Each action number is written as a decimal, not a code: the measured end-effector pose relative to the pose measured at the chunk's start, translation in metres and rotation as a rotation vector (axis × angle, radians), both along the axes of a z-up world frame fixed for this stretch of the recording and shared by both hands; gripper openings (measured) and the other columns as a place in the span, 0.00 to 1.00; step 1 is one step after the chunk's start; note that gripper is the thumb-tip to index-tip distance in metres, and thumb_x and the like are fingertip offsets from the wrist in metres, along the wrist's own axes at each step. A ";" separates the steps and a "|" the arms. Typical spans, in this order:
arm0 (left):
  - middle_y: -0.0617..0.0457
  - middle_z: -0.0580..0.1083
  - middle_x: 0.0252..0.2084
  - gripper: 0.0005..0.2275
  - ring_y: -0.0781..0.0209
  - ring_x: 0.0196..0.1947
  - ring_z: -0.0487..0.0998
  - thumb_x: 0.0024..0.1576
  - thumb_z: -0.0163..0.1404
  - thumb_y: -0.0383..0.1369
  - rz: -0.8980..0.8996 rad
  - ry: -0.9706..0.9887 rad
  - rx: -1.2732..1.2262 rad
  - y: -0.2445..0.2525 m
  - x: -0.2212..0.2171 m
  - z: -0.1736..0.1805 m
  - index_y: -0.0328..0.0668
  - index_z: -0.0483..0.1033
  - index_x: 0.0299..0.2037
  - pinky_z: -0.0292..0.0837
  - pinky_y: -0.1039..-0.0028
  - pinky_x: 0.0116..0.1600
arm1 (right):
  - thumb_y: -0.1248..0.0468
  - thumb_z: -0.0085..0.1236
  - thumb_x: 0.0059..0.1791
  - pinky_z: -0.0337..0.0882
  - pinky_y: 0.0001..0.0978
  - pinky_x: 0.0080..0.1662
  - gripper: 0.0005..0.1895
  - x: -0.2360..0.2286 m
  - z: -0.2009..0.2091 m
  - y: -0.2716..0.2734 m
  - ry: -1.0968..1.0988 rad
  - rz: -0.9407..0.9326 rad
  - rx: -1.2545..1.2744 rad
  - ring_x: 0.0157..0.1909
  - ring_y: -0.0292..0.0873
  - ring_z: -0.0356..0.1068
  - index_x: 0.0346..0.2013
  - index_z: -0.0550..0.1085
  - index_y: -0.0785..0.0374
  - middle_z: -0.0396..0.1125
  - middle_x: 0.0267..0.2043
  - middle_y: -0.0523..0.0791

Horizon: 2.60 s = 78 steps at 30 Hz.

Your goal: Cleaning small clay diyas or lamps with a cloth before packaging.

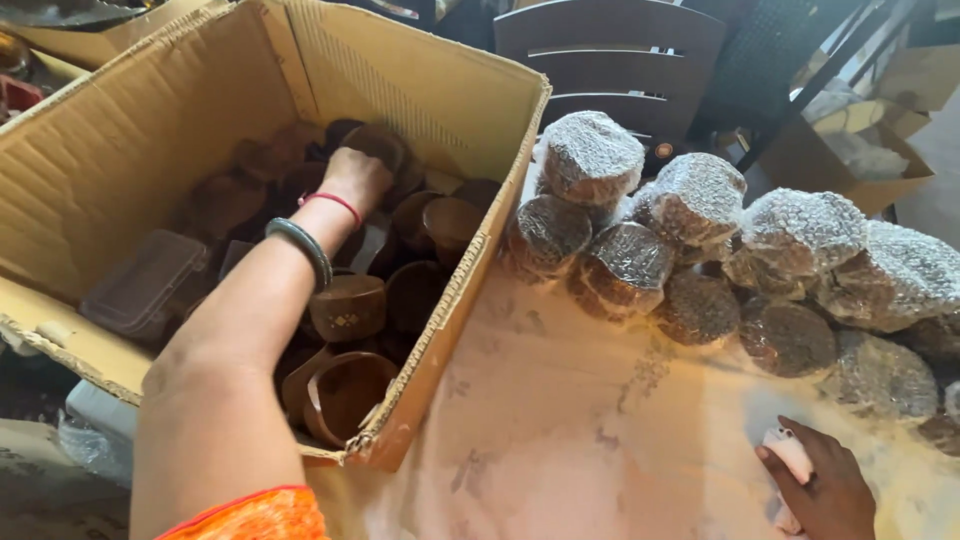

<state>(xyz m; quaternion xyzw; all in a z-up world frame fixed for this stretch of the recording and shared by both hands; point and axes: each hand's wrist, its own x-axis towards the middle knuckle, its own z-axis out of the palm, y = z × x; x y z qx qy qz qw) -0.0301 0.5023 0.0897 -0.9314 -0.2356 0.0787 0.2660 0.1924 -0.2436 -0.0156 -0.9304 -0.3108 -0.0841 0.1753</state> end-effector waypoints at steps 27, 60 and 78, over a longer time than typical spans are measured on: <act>0.55 0.78 0.45 0.13 0.67 0.43 0.79 0.65 0.49 0.35 0.051 -0.795 -2.507 -0.480 0.043 -0.039 0.37 0.76 0.54 0.76 0.72 0.48 | 0.56 0.60 0.57 0.69 0.26 0.49 0.21 -0.092 0.070 0.024 0.281 0.108 1.048 0.46 0.31 0.68 0.59 0.74 0.67 0.72 0.47 0.45; 0.60 0.72 0.41 0.16 0.70 0.39 0.69 0.59 0.50 0.23 -0.358 -0.616 -2.584 -0.492 0.050 -0.116 0.41 0.74 0.58 0.67 0.77 0.42 | 0.66 0.51 0.54 0.69 0.46 0.59 0.13 -0.155 0.114 0.118 -0.437 0.344 0.643 0.57 0.57 0.70 0.52 0.69 0.66 0.68 0.55 0.55; 0.49 0.78 0.46 0.04 0.50 0.45 0.80 0.49 0.57 0.24 -0.773 -0.588 -1.057 -0.500 0.031 -0.107 0.42 0.78 0.32 0.77 0.62 0.50 | 0.67 0.60 0.50 0.69 0.43 0.57 0.18 -0.141 0.101 0.111 -0.362 0.365 0.532 0.58 0.53 0.69 0.55 0.70 0.63 0.70 0.56 0.52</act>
